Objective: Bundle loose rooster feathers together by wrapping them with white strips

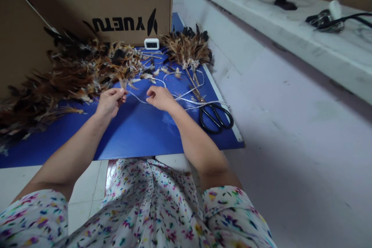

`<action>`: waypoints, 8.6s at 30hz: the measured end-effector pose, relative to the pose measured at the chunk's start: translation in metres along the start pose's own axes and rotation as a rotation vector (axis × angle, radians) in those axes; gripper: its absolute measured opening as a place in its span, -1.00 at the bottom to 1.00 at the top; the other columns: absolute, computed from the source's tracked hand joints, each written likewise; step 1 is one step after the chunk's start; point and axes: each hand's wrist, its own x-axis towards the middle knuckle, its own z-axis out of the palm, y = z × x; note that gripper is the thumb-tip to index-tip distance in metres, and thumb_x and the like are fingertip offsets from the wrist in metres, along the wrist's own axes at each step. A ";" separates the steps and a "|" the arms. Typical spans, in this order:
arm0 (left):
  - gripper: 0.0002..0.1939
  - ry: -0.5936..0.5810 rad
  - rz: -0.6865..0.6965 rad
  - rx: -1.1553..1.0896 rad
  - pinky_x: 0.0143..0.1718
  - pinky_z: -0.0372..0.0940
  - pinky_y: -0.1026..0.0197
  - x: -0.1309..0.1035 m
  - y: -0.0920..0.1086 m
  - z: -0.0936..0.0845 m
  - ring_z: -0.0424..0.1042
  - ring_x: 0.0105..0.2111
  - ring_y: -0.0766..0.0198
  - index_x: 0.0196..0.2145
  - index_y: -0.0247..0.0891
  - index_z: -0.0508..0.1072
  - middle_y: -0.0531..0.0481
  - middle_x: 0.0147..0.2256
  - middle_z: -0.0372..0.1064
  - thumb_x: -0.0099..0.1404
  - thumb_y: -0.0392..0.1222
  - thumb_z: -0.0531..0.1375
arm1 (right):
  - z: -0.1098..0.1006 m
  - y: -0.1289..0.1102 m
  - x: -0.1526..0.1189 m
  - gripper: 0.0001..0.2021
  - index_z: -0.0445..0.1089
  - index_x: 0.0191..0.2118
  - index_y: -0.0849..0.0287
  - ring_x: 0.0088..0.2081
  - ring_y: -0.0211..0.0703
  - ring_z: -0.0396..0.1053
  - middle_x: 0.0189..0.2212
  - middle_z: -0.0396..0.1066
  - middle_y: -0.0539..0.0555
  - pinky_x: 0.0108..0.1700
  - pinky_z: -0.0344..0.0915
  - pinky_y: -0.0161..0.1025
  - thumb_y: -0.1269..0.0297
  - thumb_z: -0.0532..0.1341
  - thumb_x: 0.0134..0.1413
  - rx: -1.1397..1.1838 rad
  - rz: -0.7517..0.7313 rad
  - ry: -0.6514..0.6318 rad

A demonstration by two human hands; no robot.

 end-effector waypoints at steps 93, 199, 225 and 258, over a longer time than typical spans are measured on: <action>-0.87 -0.066 0.581 0.733 -0.45 0.18 0.27 -0.008 -0.006 0.000 0.31 -0.57 0.32 -0.59 -0.23 0.52 0.05 -0.64 0.35 0.09 -0.28 0.28 | 0.024 -0.030 -0.016 -0.74 0.48 -0.14 0.18 -0.18 -0.15 0.40 -0.15 0.49 0.13 -0.18 0.19 -0.26 0.31 0.04 0.31 -0.314 -0.235 0.011; -0.62 -0.335 -0.086 -0.124 -0.70 0.15 0.40 -0.028 0.005 0.020 0.26 -0.68 0.47 -0.52 -0.32 0.45 0.08 -0.60 0.36 -0.12 -0.02 0.48 | 0.016 -0.025 -0.003 -0.61 0.24 -0.57 0.18 -0.63 -0.48 -0.07 -0.69 0.05 -0.20 -0.60 -0.16 -0.37 0.05 0.41 -0.22 0.845 0.064 0.042; -0.72 -0.137 0.559 0.157 -0.71 0.14 0.35 -0.035 -0.003 0.022 0.25 -0.66 0.50 -0.43 -0.23 0.50 -0.02 -0.31 0.43 0.16 0.05 0.33 | 0.023 -0.029 -0.005 -0.78 0.31 -0.52 0.21 -0.73 -0.52 -0.20 -0.77 -0.02 -0.24 -0.70 -0.26 -0.46 0.32 0.35 -0.02 0.980 0.287 -0.133; -0.61 -0.370 0.178 -0.011 -0.70 0.15 0.41 -0.026 -0.005 0.022 0.24 -0.69 0.49 -0.42 -0.28 0.41 0.07 -0.57 0.38 -0.01 0.02 0.44 | -0.021 -0.020 -0.009 -0.92 0.46 -0.45 0.22 -0.40 -0.31 0.24 -0.47 0.40 -0.02 -0.28 0.12 -0.30 0.42 0.22 0.01 0.197 -0.192 -0.005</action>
